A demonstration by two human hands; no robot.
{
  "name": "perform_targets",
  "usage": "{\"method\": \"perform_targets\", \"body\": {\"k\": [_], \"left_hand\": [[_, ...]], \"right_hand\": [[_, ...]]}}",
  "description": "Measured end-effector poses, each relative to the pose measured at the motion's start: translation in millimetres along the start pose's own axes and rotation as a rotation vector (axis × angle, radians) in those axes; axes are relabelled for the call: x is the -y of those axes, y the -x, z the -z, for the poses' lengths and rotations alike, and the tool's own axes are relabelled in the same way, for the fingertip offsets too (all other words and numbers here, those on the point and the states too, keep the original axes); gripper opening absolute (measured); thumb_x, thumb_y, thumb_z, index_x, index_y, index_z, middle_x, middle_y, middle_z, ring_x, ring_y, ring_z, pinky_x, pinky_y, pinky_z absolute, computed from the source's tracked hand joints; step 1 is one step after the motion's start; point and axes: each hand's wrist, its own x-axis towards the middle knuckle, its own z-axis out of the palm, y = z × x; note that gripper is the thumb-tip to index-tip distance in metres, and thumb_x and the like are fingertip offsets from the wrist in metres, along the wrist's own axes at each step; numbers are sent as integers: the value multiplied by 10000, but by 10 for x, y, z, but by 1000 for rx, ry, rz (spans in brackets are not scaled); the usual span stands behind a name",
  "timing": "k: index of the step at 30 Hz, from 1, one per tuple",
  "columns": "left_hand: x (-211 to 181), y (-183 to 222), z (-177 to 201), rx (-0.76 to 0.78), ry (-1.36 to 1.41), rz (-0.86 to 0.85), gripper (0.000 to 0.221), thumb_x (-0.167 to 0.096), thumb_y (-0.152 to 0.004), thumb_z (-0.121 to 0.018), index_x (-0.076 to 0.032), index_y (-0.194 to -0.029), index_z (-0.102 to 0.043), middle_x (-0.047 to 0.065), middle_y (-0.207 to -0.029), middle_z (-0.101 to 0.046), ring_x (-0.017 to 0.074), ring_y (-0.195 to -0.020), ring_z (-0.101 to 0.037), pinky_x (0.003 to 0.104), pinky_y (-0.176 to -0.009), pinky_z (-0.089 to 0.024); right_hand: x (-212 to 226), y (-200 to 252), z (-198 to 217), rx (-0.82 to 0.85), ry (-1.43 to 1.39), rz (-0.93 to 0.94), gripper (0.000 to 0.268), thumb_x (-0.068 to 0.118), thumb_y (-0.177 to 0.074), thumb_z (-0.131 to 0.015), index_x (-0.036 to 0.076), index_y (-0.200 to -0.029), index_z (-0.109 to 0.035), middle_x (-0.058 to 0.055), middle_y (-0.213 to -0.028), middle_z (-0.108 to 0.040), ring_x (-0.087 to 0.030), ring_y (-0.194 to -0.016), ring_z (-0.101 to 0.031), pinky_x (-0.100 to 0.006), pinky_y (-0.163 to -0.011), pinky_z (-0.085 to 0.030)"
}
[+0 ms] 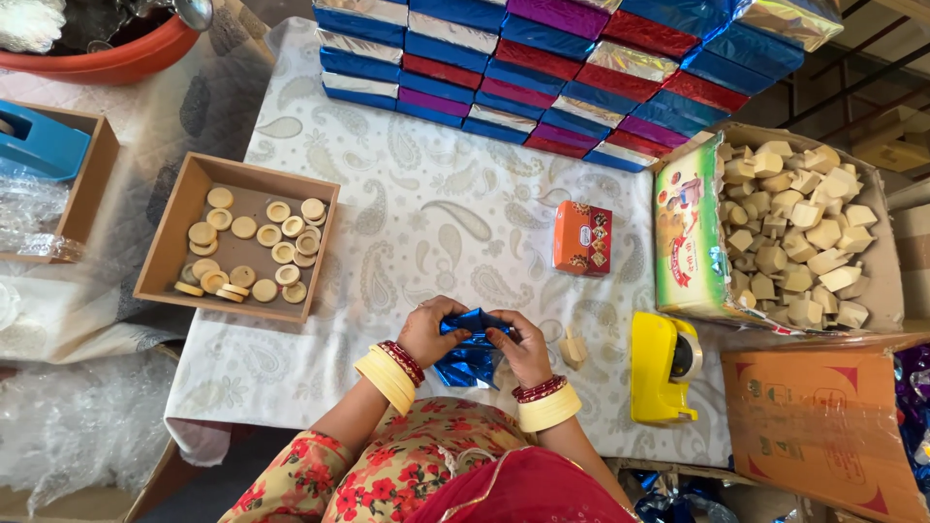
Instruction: The recorder is packaging small wooden items and other products into boxes and wrapping them in decorative blue foil at a factory station.
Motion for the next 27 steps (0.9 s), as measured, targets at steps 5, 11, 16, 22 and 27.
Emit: {"method": "perform_targets", "body": {"k": [5,11,16,22,27], "left_hand": [[-117,22,6,-20,67,65,307,-116,-756,-822,-72,-1050,-745,96,-1041,-715,270,-996,-704,370,-901,-551],[-61,19,-5,-42,45,-59,211,-51,-710,-810,-116,-906,-766,48,-1037,-750,246,-1040,-685,392,-1019,-445],[-77,20,32,-26,14,-107,226,-27,-663,-795,-129,-861,-757,40,-1048,-751,245,-1030,-674,399,-1008,-444],[-199,45,105,-13,-88,-204,224,-31,-662,-750,-132,-862,-741,46,-1068,-745,279,-1044,-663,406,-992,-461],[-447,138,256,80,-158,-269,275,-70,-674,-775,-130,-931,-696,75,-1156,-686,317,-1098,-624,446,-982,-445]], "right_hand": [[1,-26,-12,6,54,105,230,-1,-911,-743,-9,-1138,-714,-48,-1105,-717,-119,-997,-668,-271,-892,-552],[-65,-32,43,28,70,199,173,-1,-924,-753,-14,-1096,-739,-108,-1176,-711,-196,-1102,-680,-326,-978,-551],[324,69,-85,177,309,361,383,21,-794,-832,21,-1146,-681,-111,-1264,-654,-223,-1197,-622,-350,-1033,-499],[312,137,-95,81,581,469,484,-4,-661,-883,79,-1109,-720,-109,-1272,-680,-246,-1194,-641,-363,-1004,-547],[177,95,-34,69,570,442,439,-40,-636,-859,87,-1044,-756,-113,-1261,-706,-253,-1196,-641,-371,-1004,-553]]}}
